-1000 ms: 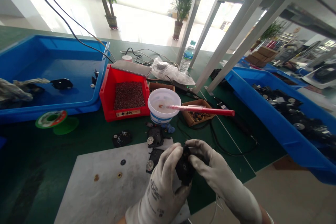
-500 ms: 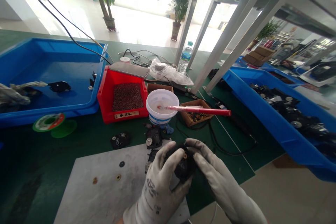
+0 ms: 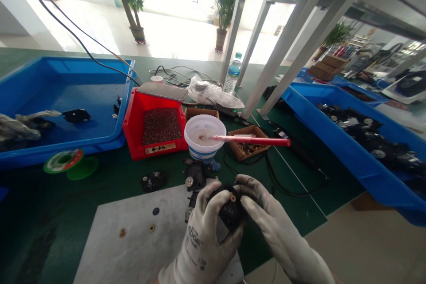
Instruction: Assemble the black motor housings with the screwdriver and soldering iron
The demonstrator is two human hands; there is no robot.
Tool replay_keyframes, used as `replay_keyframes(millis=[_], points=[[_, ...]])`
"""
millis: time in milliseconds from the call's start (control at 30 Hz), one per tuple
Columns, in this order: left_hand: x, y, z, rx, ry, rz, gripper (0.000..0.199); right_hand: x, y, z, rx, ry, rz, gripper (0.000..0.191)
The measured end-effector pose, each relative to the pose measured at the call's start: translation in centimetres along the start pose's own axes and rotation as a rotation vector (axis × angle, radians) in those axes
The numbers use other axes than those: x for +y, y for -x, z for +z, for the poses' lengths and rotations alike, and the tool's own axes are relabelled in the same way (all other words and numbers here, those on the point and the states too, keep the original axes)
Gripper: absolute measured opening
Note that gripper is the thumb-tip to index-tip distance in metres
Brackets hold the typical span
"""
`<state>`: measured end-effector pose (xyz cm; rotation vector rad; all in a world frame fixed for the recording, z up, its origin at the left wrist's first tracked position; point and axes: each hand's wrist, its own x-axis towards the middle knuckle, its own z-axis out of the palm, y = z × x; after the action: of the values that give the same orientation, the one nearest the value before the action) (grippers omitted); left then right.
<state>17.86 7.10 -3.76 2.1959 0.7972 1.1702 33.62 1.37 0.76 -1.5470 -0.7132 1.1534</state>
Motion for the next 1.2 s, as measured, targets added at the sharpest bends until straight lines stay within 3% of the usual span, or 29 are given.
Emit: replay_keyframes(millis=[367,533,833,933,1200], points=[[0.2,-0.1,0.0,-0.022,-0.025,-0.014,0.03,-0.1,-0.1,0.1,-0.001,-0.017,0.015,0.058],[0.0,0.1,0.1,0.024,0.023,0.028,0.042,-0.2,-0.2,-0.2,0.036,-0.043,0.032,0.057],[-0.6,0.5,-0.4,-0.004,-0.012,0.114,0.021,-0.7,0.2,-0.3,0.055,-0.099,0.034,0.057],[-0.7,0.6,-0.2,0.041,-0.023,0.146,0.02,-0.5,0.1,-0.3,0.063,-0.069,0.014,0.056],[-1.7,1.4,0.2,-0.026,-0.067,0.13,0.014,0.1,-0.1,0.3,0.082,0.036,-0.035,0.047]])
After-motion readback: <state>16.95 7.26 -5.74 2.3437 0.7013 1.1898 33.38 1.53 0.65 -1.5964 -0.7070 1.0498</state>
